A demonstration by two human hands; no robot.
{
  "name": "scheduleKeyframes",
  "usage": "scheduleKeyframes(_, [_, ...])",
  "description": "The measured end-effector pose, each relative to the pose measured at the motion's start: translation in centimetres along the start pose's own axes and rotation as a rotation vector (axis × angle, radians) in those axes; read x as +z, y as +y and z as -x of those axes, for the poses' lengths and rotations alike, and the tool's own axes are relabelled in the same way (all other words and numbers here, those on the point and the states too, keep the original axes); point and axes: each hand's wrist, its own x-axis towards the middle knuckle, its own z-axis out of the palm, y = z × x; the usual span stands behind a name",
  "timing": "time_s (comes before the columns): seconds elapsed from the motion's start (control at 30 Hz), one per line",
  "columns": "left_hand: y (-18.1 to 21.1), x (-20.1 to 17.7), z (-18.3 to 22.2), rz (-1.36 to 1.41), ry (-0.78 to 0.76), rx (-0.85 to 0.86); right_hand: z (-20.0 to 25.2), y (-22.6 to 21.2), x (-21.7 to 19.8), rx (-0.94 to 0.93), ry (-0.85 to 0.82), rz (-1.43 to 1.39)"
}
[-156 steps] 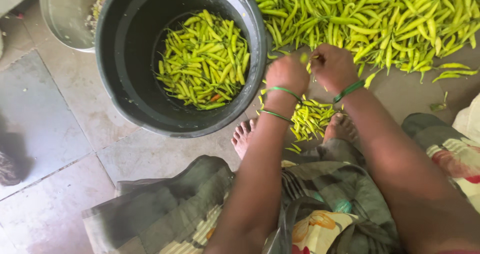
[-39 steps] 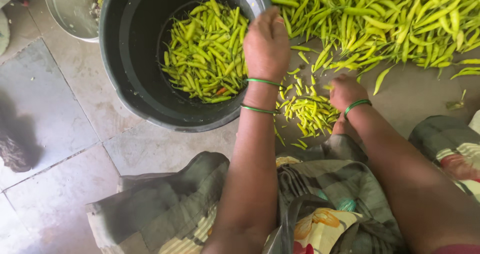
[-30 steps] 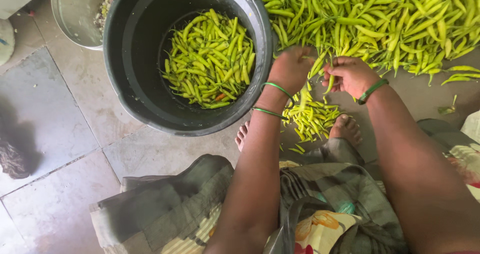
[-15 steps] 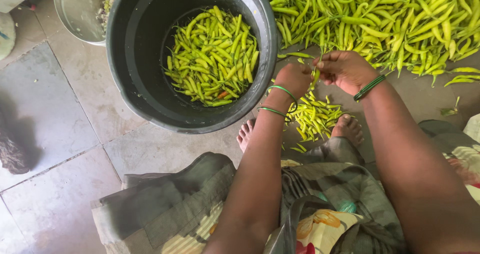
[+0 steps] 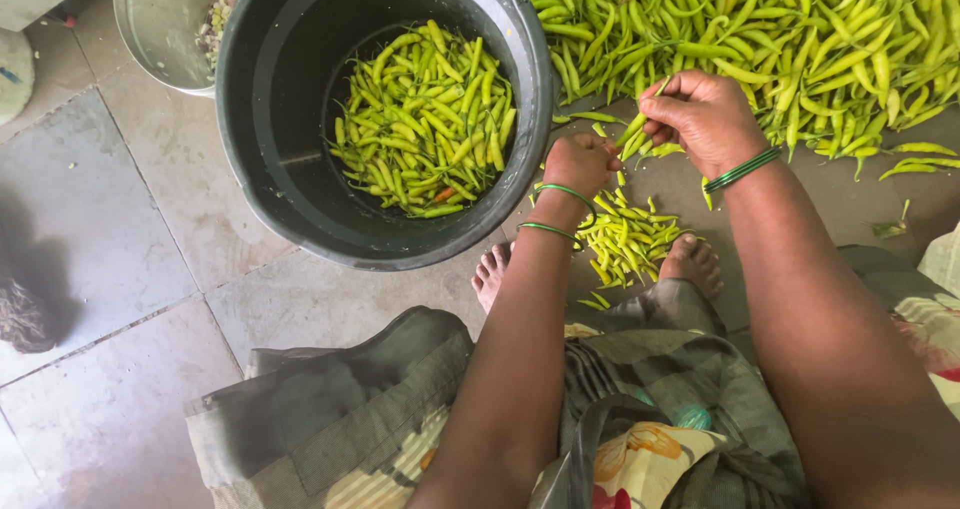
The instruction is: The person sits on a tiled floor and repeatedly picks green chilies from a large pile, removes the stems by hand, and places the trimmed chilies into a black plastic bucket. The person continues this process for the duration of the clip.
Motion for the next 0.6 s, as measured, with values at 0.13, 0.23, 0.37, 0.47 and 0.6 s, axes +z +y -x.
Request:
scheduleKeyframes(0.13, [-2.1,0.3,-1.5,-0.011,0.025,-0.021,1.1,-2.3,2.0,-0.102,-0.009,0.200])
scheduleKeyframes(0.23, [-5.4,1.0,-4.0,-0.069,-0.022,-0.017,2.5,-4.8,4.9,-0.379,-0.041,0.421])
scheduleKeyframes(0.37, [-11.5,1.3,-8.2,-1.143,-0.136,0.189,4.7,-8.5,8.1,-0.745,-0.068,0.442])
scheduleKeyframes(0.47, [-15.1,0.5,-9.6,-1.733,-0.257,0.088,4.3,-8.0,9.0,-0.603,-0.209,0.368])
scheduleKeyframes(0.6, [-18.4,-1.7,-6.4,-1.819,-0.447,0.250,0.4,0.7,7.3,-0.466,-0.165,0.761])
